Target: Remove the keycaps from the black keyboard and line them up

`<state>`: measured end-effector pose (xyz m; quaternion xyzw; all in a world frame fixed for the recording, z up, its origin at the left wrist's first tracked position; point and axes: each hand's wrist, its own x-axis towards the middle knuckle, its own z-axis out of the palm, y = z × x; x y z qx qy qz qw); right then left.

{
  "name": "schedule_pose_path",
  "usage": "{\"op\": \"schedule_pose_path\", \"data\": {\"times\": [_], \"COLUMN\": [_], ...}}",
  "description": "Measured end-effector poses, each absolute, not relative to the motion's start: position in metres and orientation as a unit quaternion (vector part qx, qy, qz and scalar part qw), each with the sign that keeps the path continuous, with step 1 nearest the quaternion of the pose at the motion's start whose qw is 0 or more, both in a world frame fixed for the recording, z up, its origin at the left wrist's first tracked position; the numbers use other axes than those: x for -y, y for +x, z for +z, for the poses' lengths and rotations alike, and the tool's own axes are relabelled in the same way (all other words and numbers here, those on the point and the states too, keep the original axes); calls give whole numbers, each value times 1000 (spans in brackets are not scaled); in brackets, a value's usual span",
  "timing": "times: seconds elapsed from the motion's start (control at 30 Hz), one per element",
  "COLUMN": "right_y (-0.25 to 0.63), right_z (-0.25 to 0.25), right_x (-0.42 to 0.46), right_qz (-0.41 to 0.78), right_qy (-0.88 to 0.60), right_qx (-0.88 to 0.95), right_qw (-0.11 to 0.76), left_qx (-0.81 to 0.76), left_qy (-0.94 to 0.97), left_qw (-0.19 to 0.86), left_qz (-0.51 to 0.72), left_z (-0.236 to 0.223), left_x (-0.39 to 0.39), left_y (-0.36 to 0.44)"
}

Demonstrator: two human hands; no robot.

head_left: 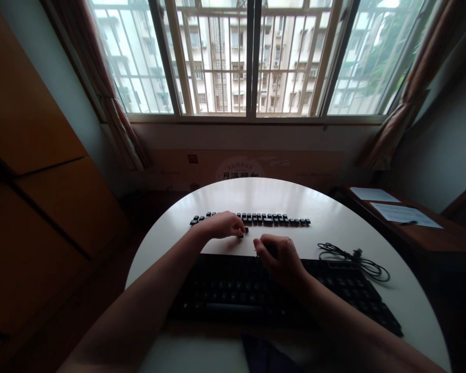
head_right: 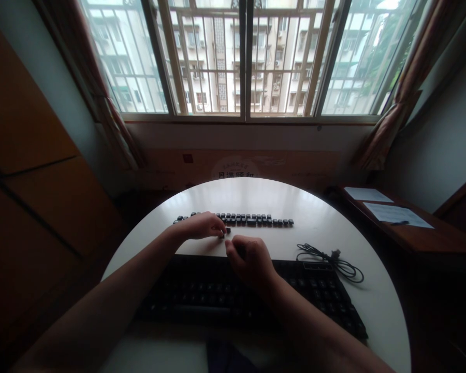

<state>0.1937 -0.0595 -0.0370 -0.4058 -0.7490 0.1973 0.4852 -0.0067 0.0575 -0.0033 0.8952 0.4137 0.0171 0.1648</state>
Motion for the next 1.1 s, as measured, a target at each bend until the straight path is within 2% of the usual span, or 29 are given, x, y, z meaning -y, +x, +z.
{"op": "schedule_pose_path", "data": {"times": [0.33, 0.6, 1.1], "right_y": [194, 194, 194], "right_z": [-36, -38, -37], "right_x": [61, 59, 60], "right_qz": [199, 188, 201], "right_qy": [-406, -412, -413], "right_qx": [749, 749, 750], "right_qw": [484, 483, 477], "left_qx": [-452, -447, -480], "left_qy": [874, 887, 837], "left_qw": [179, 111, 247], "left_qz": [-19, -31, -84], "left_z": [6, 6, 10], "left_x": [-51, -53, -64], "left_y": [-2, -5, -30]}}
